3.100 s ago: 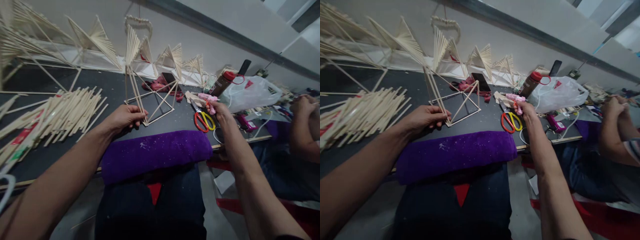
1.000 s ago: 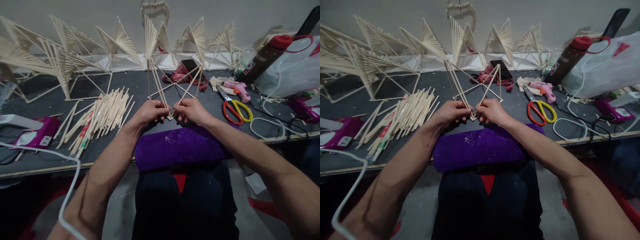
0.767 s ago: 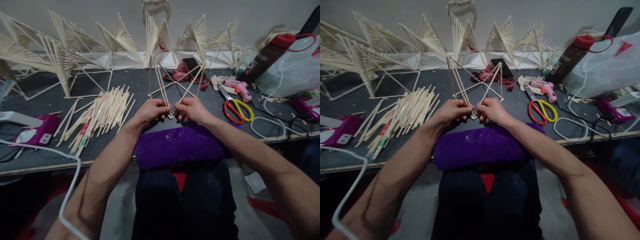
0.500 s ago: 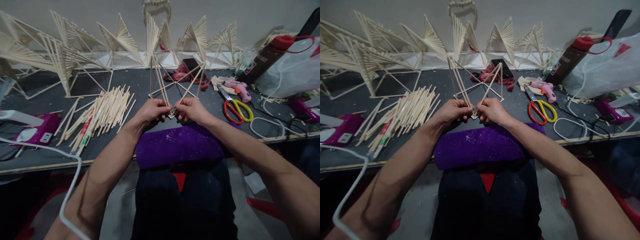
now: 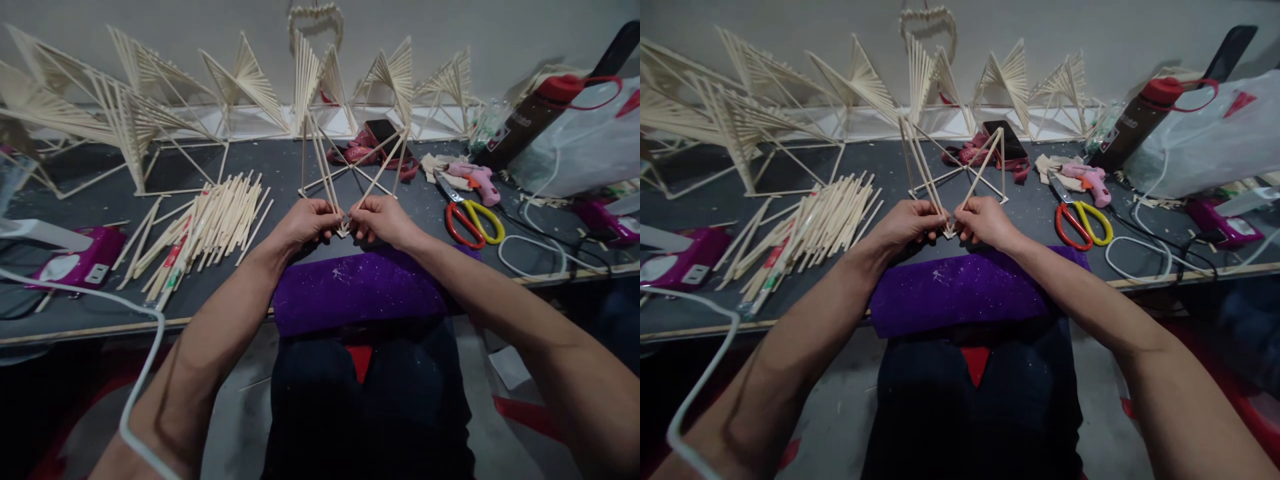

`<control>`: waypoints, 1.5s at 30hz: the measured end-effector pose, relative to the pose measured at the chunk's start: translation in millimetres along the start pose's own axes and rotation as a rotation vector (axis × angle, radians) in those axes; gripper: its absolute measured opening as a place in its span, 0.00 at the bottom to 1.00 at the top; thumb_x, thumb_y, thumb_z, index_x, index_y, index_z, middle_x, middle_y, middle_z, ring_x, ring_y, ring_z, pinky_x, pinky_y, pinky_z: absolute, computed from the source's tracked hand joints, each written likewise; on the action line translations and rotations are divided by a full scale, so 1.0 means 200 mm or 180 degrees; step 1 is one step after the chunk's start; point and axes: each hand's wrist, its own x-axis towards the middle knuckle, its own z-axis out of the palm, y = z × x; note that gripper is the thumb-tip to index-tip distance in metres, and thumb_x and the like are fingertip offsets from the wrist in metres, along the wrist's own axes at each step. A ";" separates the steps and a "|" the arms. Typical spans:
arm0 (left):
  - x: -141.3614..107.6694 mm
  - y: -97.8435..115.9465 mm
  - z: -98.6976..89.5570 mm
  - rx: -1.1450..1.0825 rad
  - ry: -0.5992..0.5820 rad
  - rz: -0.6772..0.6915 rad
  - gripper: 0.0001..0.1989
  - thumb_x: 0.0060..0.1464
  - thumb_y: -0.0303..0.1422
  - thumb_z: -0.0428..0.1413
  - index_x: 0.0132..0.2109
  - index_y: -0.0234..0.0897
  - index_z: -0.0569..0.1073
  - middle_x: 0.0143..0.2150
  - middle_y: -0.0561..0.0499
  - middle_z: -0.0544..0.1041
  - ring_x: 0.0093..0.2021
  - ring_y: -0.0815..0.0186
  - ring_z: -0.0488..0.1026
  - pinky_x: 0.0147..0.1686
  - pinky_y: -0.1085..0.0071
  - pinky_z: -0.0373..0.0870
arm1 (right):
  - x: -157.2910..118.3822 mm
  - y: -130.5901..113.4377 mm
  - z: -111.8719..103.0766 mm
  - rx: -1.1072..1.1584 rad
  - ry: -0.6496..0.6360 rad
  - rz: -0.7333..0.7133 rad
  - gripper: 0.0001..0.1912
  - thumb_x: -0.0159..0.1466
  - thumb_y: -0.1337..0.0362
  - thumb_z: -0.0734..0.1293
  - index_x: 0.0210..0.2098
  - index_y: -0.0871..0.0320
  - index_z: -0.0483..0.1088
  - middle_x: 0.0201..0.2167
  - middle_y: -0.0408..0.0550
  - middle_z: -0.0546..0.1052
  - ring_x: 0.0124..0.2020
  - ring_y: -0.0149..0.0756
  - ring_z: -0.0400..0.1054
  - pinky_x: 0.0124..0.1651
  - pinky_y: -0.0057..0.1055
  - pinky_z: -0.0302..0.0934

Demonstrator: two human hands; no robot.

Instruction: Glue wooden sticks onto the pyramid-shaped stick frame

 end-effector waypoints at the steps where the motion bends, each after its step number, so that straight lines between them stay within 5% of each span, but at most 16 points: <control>1: 0.00 0.00 0.00 -0.0001 -0.0004 -0.0016 0.04 0.54 0.30 0.60 0.34 0.32 0.77 0.25 0.50 0.75 0.18 0.76 0.66 0.15 0.78 0.51 | 0.00 0.00 0.00 0.0021 0.0013 0.0006 0.06 0.64 0.70 0.66 0.29 0.60 0.70 0.25 0.47 0.77 0.19 0.25 0.69 0.15 0.21 0.56; 14: -0.05 -0.01 -0.07 -0.0206 -0.0178 -0.0038 0.12 0.49 0.29 0.62 0.42 0.31 0.78 0.31 0.47 0.79 0.25 0.72 0.74 0.16 0.80 0.59 | -0.07 0.00 -0.06 0.0060 0.0119 0.0022 0.06 0.60 0.64 0.68 0.28 0.60 0.71 0.23 0.45 0.75 0.16 0.24 0.66 0.13 0.19 0.54; 21: -0.14 0.00 -0.16 -0.0309 0.0621 0.0009 0.13 0.46 0.28 0.63 0.41 0.31 0.76 0.33 0.46 0.79 0.26 0.70 0.76 0.17 0.79 0.64 | -0.06 0.02 -0.30 -0.0029 0.1064 -0.0636 0.09 0.58 0.61 0.67 0.25 0.60 0.70 0.20 0.43 0.73 0.15 0.23 0.62 0.18 0.22 0.51; 26: -0.14 0.03 -0.24 -0.0067 0.1192 0.0264 0.10 0.46 0.31 0.62 0.37 0.32 0.77 0.30 0.49 0.78 0.23 0.73 0.73 0.18 0.80 0.62 | 0.00 0.09 -0.40 -0.1281 0.1452 -0.0734 0.09 0.59 0.62 0.65 0.33 0.61 0.75 0.27 0.46 0.77 0.24 0.30 0.69 0.29 0.27 0.60; 31: -0.13 0.02 -0.26 -0.0021 0.1461 0.0381 0.11 0.44 0.33 0.63 0.37 0.32 0.78 0.27 0.51 0.76 0.20 0.75 0.68 0.17 0.80 0.59 | 0.01 0.11 -0.40 -0.2654 0.1373 -0.0451 0.14 0.59 0.59 0.68 0.41 0.59 0.78 0.38 0.51 0.80 0.38 0.41 0.72 0.40 0.33 0.61; 36: -0.29 0.08 -0.13 0.0113 0.1129 0.0478 0.11 0.50 0.37 0.62 0.37 0.32 0.78 0.25 0.52 0.75 0.20 0.75 0.66 0.18 0.80 0.59 | -0.12 0.04 -0.38 -0.1338 0.1750 -0.0943 0.11 0.62 0.61 0.64 0.28 0.61 0.75 0.23 0.45 0.74 0.27 0.32 0.66 0.33 0.27 0.57; 38: -0.40 0.12 -0.04 0.0341 0.0805 0.0741 0.13 0.52 0.39 0.63 0.38 0.32 0.78 0.28 0.50 0.77 0.21 0.75 0.68 0.19 0.80 0.61 | -0.25 -0.02 -0.33 -0.0790 0.1327 -0.1121 0.10 0.62 0.62 0.65 0.27 0.61 0.73 0.21 0.41 0.70 0.24 0.28 0.62 0.29 0.25 0.54; 40: -0.49 0.16 0.05 0.0428 0.0217 0.1287 0.26 0.46 0.36 0.68 0.53 0.38 0.75 0.50 0.43 0.78 0.29 0.72 0.74 0.25 0.78 0.69 | -0.41 -0.08 -0.28 -0.0534 0.0092 -0.1247 0.11 0.62 0.62 0.67 0.27 0.62 0.73 0.21 0.41 0.70 0.23 0.26 0.62 0.29 0.23 0.55; 42: -0.54 0.19 0.14 0.0513 -0.0490 0.1802 0.41 0.43 0.35 0.70 0.64 0.46 0.66 0.69 0.39 0.60 0.38 0.68 0.77 0.31 0.74 0.74 | -0.54 -0.12 -0.22 -0.0239 -0.1132 -0.1457 0.11 0.63 0.61 0.68 0.29 0.63 0.75 0.24 0.43 0.73 0.25 0.25 0.65 0.30 0.22 0.57; 45: -0.56 0.20 0.27 0.0745 -0.1190 0.2226 0.46 0.44 0.34 0.69 0.69 0.45 0.60 0.68 0.39 0.62 0.56 0.56 0.72 0.51 0.66 0.72 | -0.67 -0.16 -0.16 0.0228 -0.2150 -0.1671 0.11 0.64 0.62 0.68 0.32 0.65 0.75 0.24 0.45 0.75 0.25 0.25 0.66 0.30 0.21 0.58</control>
